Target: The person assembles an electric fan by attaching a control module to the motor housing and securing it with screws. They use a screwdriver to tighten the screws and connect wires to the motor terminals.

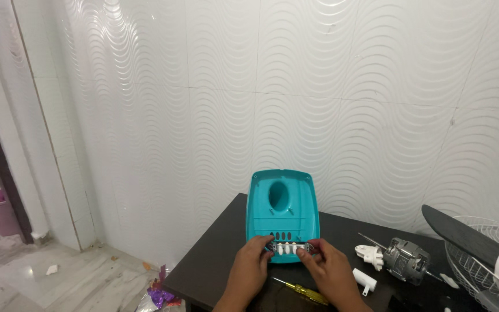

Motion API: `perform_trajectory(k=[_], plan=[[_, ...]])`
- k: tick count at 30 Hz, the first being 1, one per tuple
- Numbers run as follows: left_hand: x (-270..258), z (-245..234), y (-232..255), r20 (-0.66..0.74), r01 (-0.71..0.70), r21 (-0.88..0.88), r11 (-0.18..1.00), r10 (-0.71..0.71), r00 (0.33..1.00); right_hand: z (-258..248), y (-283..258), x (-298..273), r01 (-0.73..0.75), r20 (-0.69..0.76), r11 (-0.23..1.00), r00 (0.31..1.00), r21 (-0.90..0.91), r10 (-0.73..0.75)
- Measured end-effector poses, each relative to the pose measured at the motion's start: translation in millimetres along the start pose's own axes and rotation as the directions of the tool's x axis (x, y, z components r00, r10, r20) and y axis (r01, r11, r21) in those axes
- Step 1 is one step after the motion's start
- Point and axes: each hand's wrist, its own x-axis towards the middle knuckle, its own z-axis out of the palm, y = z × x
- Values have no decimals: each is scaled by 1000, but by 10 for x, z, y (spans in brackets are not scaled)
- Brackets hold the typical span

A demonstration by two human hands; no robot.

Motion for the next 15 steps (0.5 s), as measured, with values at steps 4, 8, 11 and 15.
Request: perform_trajectory(k=[4,8,11,15], plan=[[3,-17,17,37,89,-1,996,-89,995,2,32,11,-7,-4,999,1000,52,7],[24,-47,61,66,123,-27,992,-121,990,13,70,34,-57,30,998,998,0,57],[40,-54,96,81,167,-14,986,-165,983,21,111,44,-79,72,995,995,67,75],[77,-79,124,141,313,13,950,-312,940,30,152,62,-8,114,985,993,170,-11]])
